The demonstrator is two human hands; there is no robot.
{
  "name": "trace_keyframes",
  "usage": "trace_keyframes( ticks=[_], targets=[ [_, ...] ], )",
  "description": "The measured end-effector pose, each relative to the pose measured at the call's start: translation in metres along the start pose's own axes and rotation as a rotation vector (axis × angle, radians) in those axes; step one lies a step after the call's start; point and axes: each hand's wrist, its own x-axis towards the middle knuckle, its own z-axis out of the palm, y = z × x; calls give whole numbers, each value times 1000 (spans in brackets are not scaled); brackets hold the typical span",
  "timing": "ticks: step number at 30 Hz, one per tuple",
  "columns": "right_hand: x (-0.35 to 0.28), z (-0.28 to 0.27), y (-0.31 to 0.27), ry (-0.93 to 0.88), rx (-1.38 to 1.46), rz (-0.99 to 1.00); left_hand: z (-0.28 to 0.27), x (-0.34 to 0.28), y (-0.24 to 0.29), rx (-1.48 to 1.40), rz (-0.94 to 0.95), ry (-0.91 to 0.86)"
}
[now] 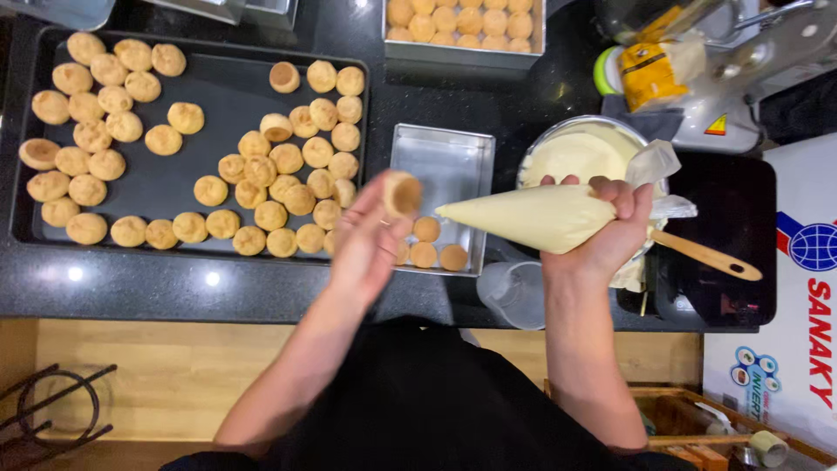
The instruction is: The person fills a piping bag with cream from a bowl, then pipes the cream into several small pastry shells, placing each one into a metal tray.
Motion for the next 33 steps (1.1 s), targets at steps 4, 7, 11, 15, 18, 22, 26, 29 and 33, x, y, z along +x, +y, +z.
trace_keyframes(
  ticks=[4, 7, 11, 15, 18, 22, 26, 29, 33],
  targets=[
    [-4, -3, -15, -17, 0, -74, 54, -19, -10, -130, -195, -129],
    [-4, -10, -28, -31, 21, -143, 70, -24, -16, -98, -192, -192],
    [-4, -19, -47, -12, 32, -200, 77, -27, -33, 5, -186, -219],
    [-2, -32, -62, -68, -58, -298, 79, -25, -54, 73, -211, -196],
    [-2, -41, -72, -143, -177, -405, 83, -26, -67, 125, -216, -193],
    [0, -47, -82, -197, -342, -587, 87, -24, -83, 185, -211, -223],
    [3, -50, -93, -202, -345, -584, 90, -21, -96, 252, -235, -203],
    [4, -54, -99, -201, -342, -575, 92, -18, -105, 279, -254, -208],
    [10, -62, -106, -211, -346, -586, 95, -14, -114, 354, -296, -193]
  ],
)
